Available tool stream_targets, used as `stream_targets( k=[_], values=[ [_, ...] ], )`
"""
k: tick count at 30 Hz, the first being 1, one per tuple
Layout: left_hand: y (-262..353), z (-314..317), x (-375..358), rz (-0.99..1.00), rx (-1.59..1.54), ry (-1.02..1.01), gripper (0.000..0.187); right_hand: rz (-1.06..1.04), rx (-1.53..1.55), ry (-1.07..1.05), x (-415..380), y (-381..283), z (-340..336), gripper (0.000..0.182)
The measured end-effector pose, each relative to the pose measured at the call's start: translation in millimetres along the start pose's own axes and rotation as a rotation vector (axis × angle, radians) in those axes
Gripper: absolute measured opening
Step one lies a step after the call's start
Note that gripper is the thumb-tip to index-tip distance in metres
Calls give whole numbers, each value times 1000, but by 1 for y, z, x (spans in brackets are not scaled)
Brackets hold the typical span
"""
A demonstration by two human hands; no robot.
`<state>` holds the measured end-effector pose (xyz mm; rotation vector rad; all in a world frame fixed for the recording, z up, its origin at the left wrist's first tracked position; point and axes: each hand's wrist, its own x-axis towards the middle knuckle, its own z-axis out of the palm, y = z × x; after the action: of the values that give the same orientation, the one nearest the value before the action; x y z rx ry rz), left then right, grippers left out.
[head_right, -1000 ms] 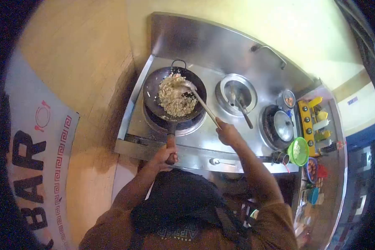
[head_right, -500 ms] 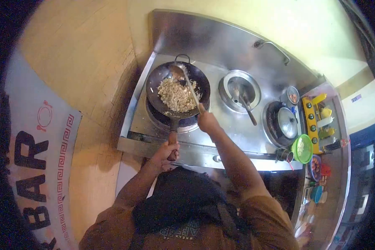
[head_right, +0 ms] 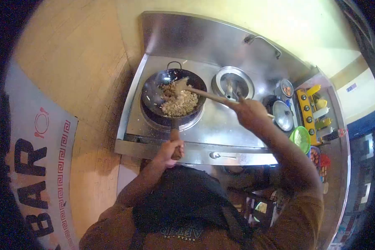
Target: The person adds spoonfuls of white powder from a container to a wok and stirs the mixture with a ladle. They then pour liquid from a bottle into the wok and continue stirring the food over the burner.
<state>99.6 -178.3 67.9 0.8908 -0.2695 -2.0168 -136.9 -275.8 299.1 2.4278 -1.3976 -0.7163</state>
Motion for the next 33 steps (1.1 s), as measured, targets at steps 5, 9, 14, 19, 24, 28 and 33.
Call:
stream_targets(
  k=[5,9,14,19,24,28,33],
  values=[
    [5,-5,-1,-29,-174,37,14,-23,26,-144,-16,4,8,55],
    [12,-13,-2,-60,-22,-21,17,119,533,-58,38,-47,107,56],
    [-9,-48,17,8,-69,-30,14,233,931,203,76,-90,147,51],
    [-11,-53,22,20,-9,0,16,301,1357,-218,89,-100,78,47],
    [-17,-62,30,12,29,54,19,-29,983,371,87,-110,167,49],
    [-14,-68,26,2,-14,20,20,223,1741,-267,55,-86,72,46],
    [-13,-68,29,1,-6,18,22,62,1207,-26,26,-69,135,46]
  ],
)
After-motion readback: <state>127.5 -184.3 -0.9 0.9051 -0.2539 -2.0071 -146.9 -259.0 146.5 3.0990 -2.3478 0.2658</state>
